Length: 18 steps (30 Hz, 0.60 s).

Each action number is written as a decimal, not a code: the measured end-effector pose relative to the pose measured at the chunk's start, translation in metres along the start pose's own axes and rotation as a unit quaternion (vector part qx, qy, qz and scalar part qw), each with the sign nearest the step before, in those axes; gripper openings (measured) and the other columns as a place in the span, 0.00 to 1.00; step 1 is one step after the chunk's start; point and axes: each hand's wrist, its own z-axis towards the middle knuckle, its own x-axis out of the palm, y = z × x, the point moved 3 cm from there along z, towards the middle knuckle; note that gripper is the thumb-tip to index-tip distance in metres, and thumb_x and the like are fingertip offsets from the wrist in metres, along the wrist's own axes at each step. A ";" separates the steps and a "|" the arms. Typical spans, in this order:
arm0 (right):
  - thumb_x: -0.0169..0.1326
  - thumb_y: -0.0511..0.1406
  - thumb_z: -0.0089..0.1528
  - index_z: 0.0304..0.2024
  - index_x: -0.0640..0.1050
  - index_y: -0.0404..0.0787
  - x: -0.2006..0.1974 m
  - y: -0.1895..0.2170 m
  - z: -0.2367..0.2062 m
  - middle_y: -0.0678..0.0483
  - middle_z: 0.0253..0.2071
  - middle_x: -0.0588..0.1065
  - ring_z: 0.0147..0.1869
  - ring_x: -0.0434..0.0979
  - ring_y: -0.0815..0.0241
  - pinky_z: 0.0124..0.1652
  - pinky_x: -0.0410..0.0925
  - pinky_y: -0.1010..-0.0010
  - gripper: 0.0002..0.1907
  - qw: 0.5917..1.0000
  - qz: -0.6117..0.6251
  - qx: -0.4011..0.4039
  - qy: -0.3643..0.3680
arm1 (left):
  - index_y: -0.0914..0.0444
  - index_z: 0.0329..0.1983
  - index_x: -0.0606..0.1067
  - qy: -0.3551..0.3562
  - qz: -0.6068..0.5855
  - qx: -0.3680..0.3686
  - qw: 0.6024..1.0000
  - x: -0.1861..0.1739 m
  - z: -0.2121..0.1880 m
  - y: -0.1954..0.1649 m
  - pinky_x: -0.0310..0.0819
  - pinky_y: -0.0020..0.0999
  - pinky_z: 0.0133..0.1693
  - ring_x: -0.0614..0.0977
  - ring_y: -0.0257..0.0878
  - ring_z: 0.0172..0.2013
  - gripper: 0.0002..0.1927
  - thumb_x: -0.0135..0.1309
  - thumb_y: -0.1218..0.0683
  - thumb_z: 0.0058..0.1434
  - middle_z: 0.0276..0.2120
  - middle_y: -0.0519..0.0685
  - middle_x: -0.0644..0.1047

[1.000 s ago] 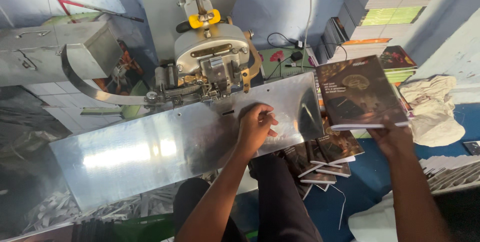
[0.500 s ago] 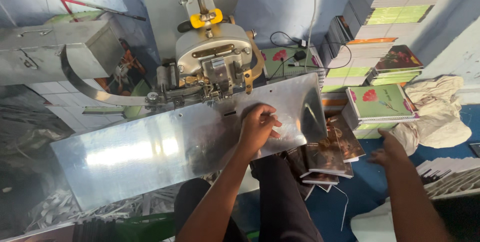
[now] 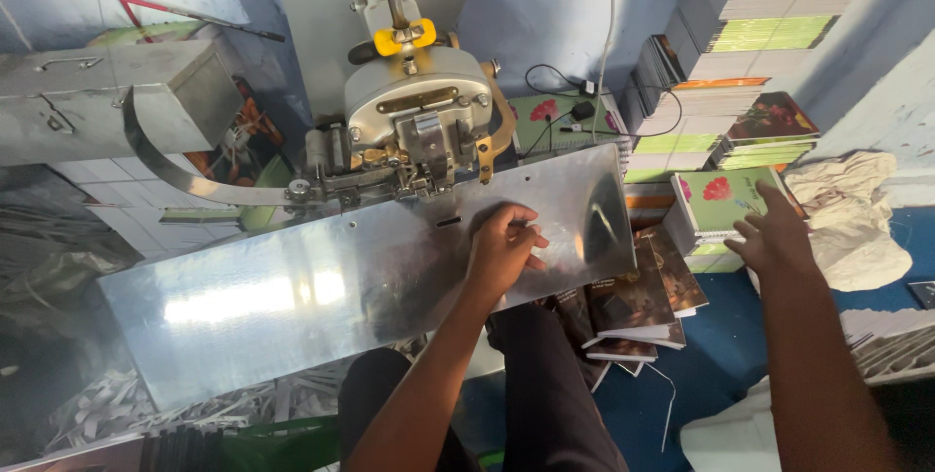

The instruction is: The person places a notebook cover onto a binding machine, aligns the spine, and operates the machine to stitch the binding. The person then removes the bound notebook and places it on a pile. This process is repeated for multiple notebooks.

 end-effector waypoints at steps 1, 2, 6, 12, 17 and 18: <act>0.52 0.50 0.65 0.78 0.51 0.45 0.007 0.005 -0.001 0.31 0.76 0.48 0.80 0.48 0.32 0.68 0.52 0.35 0.44 1.000 0.007 -0.013 0.016 | 0.69 0.52 0.72 -0.002 -0.001 -0.004 1.000 0.000 0.000 0.001 0.79 0.30 0.26 0.83 0.39 0.22 0.13 0.52 0.60 0.65 0.35 0.58 0.83; 0.53 0.51 0.66 0.78 0.50 0.44 0.014 0.011 -0.002 0.32 0.77 0.48 0.80 0.48 0.33 0.68 0.52 0.36 0.45 0.999 0.013 -0.025 0.032 | 0.69 0.52 0.72 -0.003 -0.001 -0.002 1.000 0.001 0.001 0.001 0.80 0.30 0.27 0.83 0.39 0.23 0.13 0.52 0.60 0.64 0.35 0.58 0.83; 0.54 0.49 0.69 0.77 0.52 0.40 0.048 0.029 -0.024 0.33 0.76 0.50 0.80 0.50 0.37 0.71 0.52 0.41 0.42 0.992 0.026 -0.086 0.094 | 0.70 0.52 0.72 0.000 -0.011 -0.006 1.000 0.000 0.004 0.006 0.81 0.30 0.29 0.84 0.39 0.25 0.14 0.52 0.59 0.65 0.35 0.58 0.83; 0.54 0.44 0.65 0.69 0.65 0.35 0.119 0.039 -0.097 0.36 0.69 0.64 0.73 0.66 0.44 0.67 0.64 0.49 0.34 0.948 -0.128 -0.228 0.182 | 0.69 0.57 0.70 -0.019 -0.049 0.031 0.998 -0.002 0.003 0.014 0.83 0.32 0.34 0.85 0.38 0.32 0.19 0.54 0.61 0.63 0.37 0.57 0.81; 0.57 0.44 0.63 0.72 0.63 0.42 0.168 0.029 -0.152 0.39 0.73 0.62 0.73 0.64 0.44 0.63 0.65 0.57 0.37 0.911 -0.286 -0.230 0.188 | 0.66 0.57 0.70 -0.084 0.016 0.076 0.993 -0.015 -0.011 0.014 0.82 0.32 0.36 0.86 0.38 0.32 0.21 0.58 0.59 0.61 0.36 0.55 0.82; 0.57 0.44 0.61 0.73 0.62 0.45 0.171 0.025 -0.160 0.41 0.73 0.61 0.71 0.65 0.44 0.61 0.67 0.57 0.39 0.915 -0.311 -0.192 0.172 | 0.66 0.57 0.71 -0.101 0.044 0.086 0.990 -0.018 -0.014 0.012 0.82 0.32 0.36 0.86 0.39 0.32 0.21 0.58 0.59 0.61 0.35 0.54 0.83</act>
